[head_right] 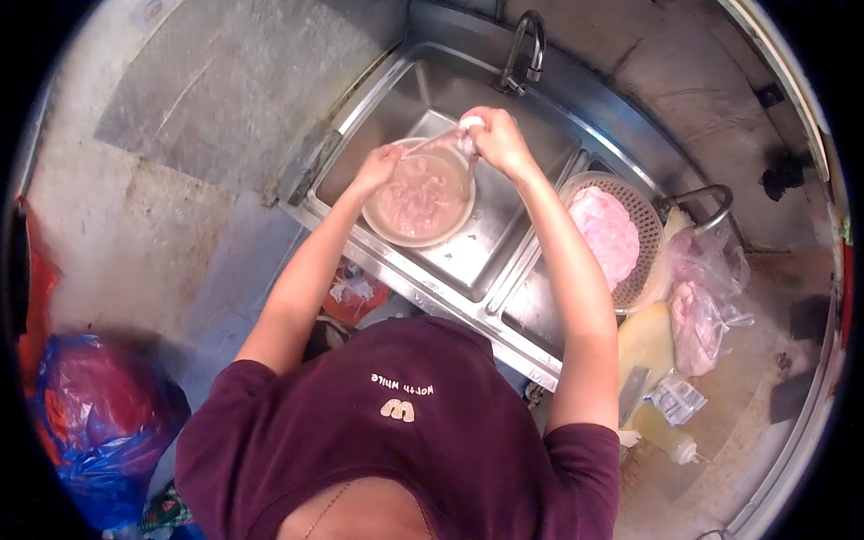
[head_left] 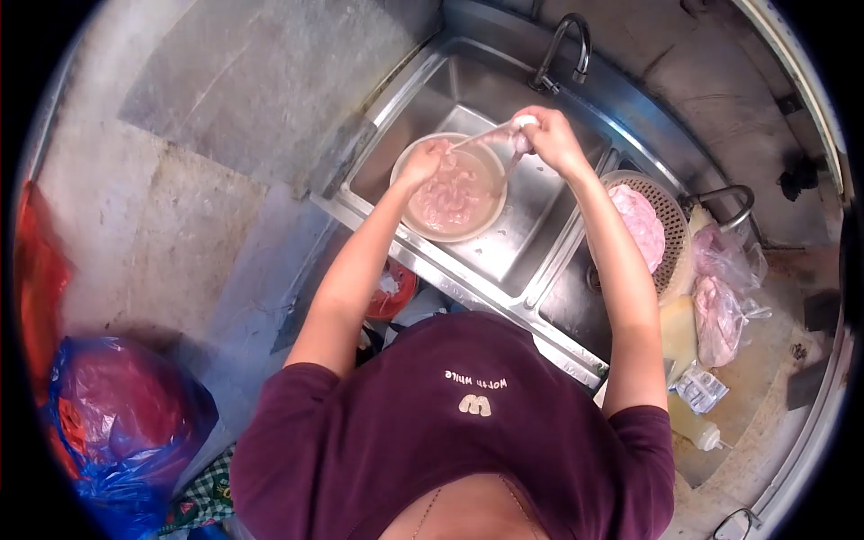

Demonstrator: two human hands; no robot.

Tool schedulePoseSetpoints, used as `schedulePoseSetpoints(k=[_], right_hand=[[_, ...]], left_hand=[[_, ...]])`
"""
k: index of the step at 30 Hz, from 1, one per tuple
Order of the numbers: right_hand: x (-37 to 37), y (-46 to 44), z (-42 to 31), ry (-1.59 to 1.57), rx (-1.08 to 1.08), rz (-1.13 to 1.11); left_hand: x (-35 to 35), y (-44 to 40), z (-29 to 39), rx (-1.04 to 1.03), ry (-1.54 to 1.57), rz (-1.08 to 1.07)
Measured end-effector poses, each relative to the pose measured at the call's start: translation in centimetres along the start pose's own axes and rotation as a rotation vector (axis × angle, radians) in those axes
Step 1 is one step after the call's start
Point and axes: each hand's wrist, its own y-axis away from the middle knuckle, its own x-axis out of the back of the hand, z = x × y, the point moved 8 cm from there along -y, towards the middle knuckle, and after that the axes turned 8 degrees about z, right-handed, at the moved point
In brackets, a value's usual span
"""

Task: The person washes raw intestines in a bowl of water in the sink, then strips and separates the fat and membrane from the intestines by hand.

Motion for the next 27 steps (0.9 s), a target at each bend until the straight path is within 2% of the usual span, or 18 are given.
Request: schedulePoseSetpoints(k=[5, 9, 13, 19, 22, 23, 24, 25, 27], right_hand=[[0.1, 0.2, -3.5, 0.064, 0.127, 0.044], [-0.8, 0.3, -6.3, -0.127, 0.136, -0.031], [-1.3, 0.9, -9.7, -0.357, 0.054, -0.067], [-0.9, 1.2, -14.4, -0.426, 0.133, -0.067], [-0.4, 1.6, -16.9, -0.505, 0.186, -0.146], [-0.1, 2.3, -18.3, -0.569, 0.171, -0.149], [0.4, 2.3, -19.3, -0.578, 0.339, -0.183], [1.0, 2.6, -19.4, -0.572, 0.281, -0.118], [1.9, 3.8, -19.6, -0.632, 0.207, -0.033]], left_hand=[[0.9, 0.2, -0.7, 0.036, 0.067, 0.006], [-0.3, 0.0, -2.1, 0.091, 0.087, 0.040], [-1.7, 1.2, -1.9, 0.181, 0.208, 0.103], [-6.6, 1.1, -1.9, 0.045, 0.380, -0.165], [-6.6, 3.8, 0.2, 0.199, 0.444, -0.151], [-7.4, 3.9, -1.0, 0.285, 0.496, -0.191], [-8.1, 4.0, -2.9, 0.371, 0.545, -0.243], [-9.2, 4.0, -5.0, 0.460, 0.588, -0.306], [-9.5, 2.5, -7.3, 0.294, 0.541, -0.243]])
